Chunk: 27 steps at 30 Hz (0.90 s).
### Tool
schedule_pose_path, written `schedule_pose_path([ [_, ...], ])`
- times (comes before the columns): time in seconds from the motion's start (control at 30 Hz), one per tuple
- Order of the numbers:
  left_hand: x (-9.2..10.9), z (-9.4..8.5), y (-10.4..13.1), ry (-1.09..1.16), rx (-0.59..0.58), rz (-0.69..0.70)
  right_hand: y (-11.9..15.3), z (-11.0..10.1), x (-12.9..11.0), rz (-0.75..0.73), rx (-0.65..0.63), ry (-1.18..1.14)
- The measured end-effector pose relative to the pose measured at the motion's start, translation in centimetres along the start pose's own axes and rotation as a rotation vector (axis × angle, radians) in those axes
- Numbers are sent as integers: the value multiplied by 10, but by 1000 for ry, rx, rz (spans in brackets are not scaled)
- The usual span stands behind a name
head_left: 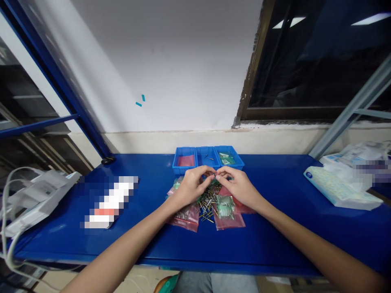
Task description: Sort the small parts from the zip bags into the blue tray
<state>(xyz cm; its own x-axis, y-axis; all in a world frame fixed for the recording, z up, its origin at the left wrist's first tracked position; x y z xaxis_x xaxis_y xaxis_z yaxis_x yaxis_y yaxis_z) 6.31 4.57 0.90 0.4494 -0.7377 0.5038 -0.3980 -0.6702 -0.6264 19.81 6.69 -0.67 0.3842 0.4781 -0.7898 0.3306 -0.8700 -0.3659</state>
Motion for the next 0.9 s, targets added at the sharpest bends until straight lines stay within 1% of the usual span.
schedule_pose_path([
  [0.1,-3,1,1,74,16,-39,1,2,-1,14,-20,3],
  [0.3,-4,-1,1,102,32,-64,2,4,-2,33,-37,47],
  [0.4,-2,-1,0,53,4,-54,1,5,-1,38,-44,25],
  [0.57,-1,4,1,-76,-57,26,1,3,-2,50,-41,-6],
  [0.63,-3,6,3,-118,-66,36,2,3,-3,51,-49,-25],
  [0.7,-4,7,4,-140,-58,32,2,1,-5,36,-49,-39],
  [0.77,-4,4,3,-124,-29,21,1,-3,-6,10,-17,-32],
  [0.83,-3,0,1,-72,3,-6,0,-7,-6,-13,25,1],
  [0.9,-5,-3,-1,6,21,-57,-1,-8,-5,-19,40,36],
])
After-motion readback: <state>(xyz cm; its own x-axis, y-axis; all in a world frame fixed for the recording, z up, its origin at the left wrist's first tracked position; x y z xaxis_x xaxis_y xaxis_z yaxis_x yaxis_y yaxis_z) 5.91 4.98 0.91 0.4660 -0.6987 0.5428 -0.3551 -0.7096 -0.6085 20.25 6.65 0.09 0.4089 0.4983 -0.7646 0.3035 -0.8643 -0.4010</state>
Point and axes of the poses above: each hand's wrist, its own y-axis away from the middle knuckle, its own z-axis out of the palm, x = y × z, the point moved 8 cm from there along -y, towards the middle knuckle, and after that the axes turned 1 degree about z, right-handed, at the moved point
